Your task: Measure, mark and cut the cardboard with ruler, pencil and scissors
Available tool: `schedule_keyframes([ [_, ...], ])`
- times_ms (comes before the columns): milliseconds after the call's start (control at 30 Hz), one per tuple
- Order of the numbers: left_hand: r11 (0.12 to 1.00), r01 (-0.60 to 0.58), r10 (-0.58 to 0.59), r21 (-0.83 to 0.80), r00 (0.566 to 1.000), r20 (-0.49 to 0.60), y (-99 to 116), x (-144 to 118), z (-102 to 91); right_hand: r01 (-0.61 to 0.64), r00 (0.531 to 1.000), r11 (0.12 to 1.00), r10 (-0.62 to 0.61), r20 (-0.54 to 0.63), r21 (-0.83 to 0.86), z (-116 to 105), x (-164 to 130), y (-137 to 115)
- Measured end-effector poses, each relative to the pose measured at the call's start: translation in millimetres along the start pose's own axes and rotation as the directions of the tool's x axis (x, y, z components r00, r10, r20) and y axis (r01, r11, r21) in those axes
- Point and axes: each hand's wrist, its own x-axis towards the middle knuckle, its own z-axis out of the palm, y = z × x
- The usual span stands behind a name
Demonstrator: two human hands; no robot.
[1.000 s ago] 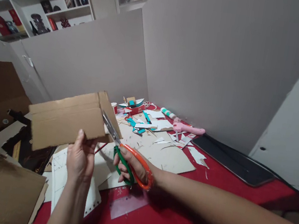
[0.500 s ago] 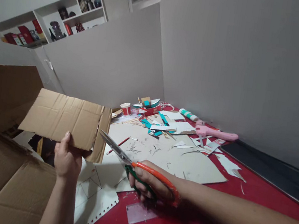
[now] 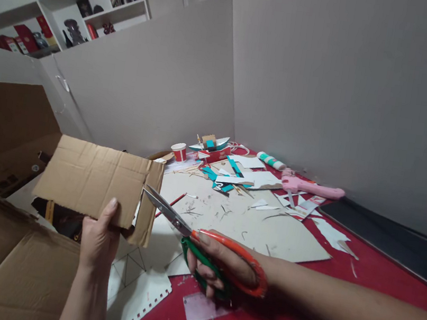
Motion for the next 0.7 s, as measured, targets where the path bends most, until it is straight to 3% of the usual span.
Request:
schedule_keyframes([
  [167,0.997,0.047,-0.050,-0.066,0.998,-0.048,-5.3,0.8,-1.6,-0.085,0.996,0.996,0.085,-0.003,0.028,-5.7,4.4,4.6],
  [433,0.989,0.113,-0.116,-0.092,0.993,-0.031,0.7,-7.0,3.5,-0.016,0.999,0.994,0.020,-0.036,0.107,5.8,1.2,6.8],
  [700,0.996,0.076,-0.076,0.048,0.997,-0.008,-8.0,-26.6,9.7,0.074,0.996,0.990,-0.068,-0.053,0.124,2.4,4.9,1.7],
])
